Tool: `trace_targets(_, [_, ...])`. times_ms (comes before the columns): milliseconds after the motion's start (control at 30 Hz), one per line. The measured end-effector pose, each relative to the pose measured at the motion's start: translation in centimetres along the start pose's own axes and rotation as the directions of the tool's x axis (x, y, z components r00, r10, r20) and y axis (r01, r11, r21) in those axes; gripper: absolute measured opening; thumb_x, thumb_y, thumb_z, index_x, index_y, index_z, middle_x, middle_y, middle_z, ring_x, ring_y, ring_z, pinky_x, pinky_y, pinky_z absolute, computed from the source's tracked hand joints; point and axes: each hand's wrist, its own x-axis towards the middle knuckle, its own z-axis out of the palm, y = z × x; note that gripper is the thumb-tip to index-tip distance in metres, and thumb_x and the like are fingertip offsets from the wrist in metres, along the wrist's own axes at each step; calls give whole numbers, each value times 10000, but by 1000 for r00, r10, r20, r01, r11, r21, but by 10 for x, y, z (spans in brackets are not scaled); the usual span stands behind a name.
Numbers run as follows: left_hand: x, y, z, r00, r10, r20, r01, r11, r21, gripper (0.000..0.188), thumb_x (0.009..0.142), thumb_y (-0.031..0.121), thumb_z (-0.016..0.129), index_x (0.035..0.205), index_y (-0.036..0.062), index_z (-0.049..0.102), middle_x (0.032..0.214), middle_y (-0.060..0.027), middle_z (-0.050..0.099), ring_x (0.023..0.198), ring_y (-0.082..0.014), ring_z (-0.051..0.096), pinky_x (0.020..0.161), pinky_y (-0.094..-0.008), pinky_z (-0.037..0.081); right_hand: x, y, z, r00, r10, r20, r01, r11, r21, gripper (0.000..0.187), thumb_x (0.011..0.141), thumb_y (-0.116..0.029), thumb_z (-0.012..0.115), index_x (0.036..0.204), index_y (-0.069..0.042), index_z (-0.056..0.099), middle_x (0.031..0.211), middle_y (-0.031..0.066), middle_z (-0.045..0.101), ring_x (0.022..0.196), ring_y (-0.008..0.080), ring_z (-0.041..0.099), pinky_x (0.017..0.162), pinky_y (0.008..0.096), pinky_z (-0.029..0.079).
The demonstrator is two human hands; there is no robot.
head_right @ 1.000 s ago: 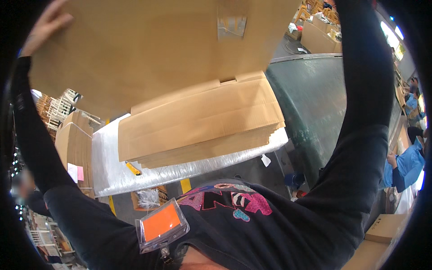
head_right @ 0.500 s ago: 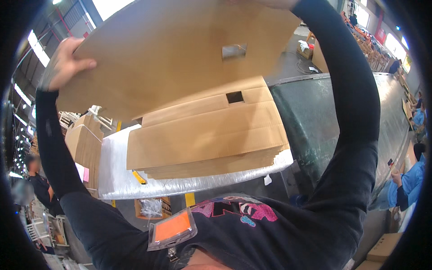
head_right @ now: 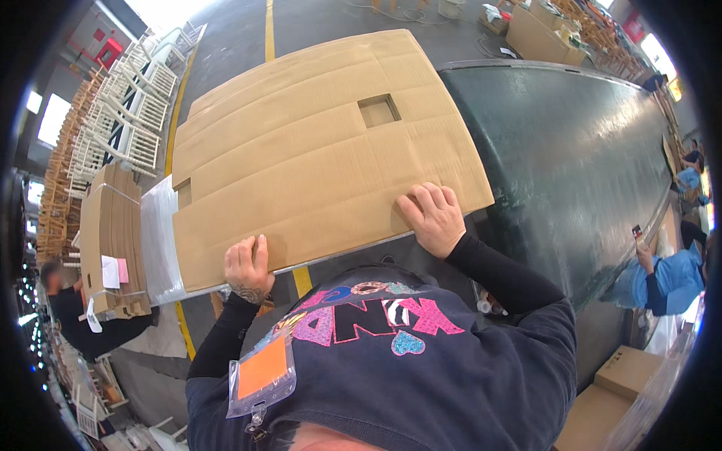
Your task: The person cuts plastic straps from a stack of flat cardboard pieces using a yellow utility knife, then removes the straps and separates the cardboard sheets one by one, placing them aside on the floor.
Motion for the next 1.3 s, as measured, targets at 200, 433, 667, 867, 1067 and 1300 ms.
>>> trace_targets(200, [-3,-5,11,999,-30,-10,29,997,-76,532,648,31,623,1179,3,643,1137,-145,574,1075,-339,573,934,-459,455,6,-10,7,1000,-16,-5,16,1000,-15,466,836,-141,589,1302,-155,594,1183,82,549,1175,271,527,1041,436,417])
trace_targets(433, [2,-14,9,997,-64,32,64,998,-2,632,639,-7,606,1270,-30,601,1208,-199,600,1181,-405,562,1050,-506,450,12,-2,-6,998,-58,-1,57,995,-84,431,815,-113,598,1243,-112,649,1172,88,638,1074,275,620,959,370,531])
trace_targets(667, [39,-40,-37,948,78,309,-18,981,-193,623,602,14,660,1222,-41,630,1103,-162,640,1029,-342,619,916,-417,535,48,18,-42,894,-17,447,-73,980,184,561,641,-23,683,1191,-134,693,1131,52,681,1062,263,649,816,374,552])
trace_targets(867, [105,-93,-28,696,349,628,188,754,-629,291,623,57,731,913,38,748,826,-123,609,761,-315,618,670,-398,488,118,72,-30,638,-284,716,-213,828,519,451,597,-57,677,1038,-106,754,845,132,735,762,339,685,700,412,540])
trace_targets(1067, [88,-65,-35,820,225,527,-23,931,-364,243,660,107,731,877,93,622,825,-95,598,847,-309,652,706,-421,539,111,65,-27,703,-334,628,-75,843,532,365,624,-82,729,989,-93,738,848,123,705,784,329,686,703,406,548])
trace_targets(1300, [65,4,-50,839,284,464,-159,944,-290,200,664,123,662,855,78,626,850,-66,586,782,-264,612,601,-380,526,181,36,-49,31,-701,712,159,707,689,644,775,-500,789,1218,-55,646,920,145,704,880,328,691,752,432,554])
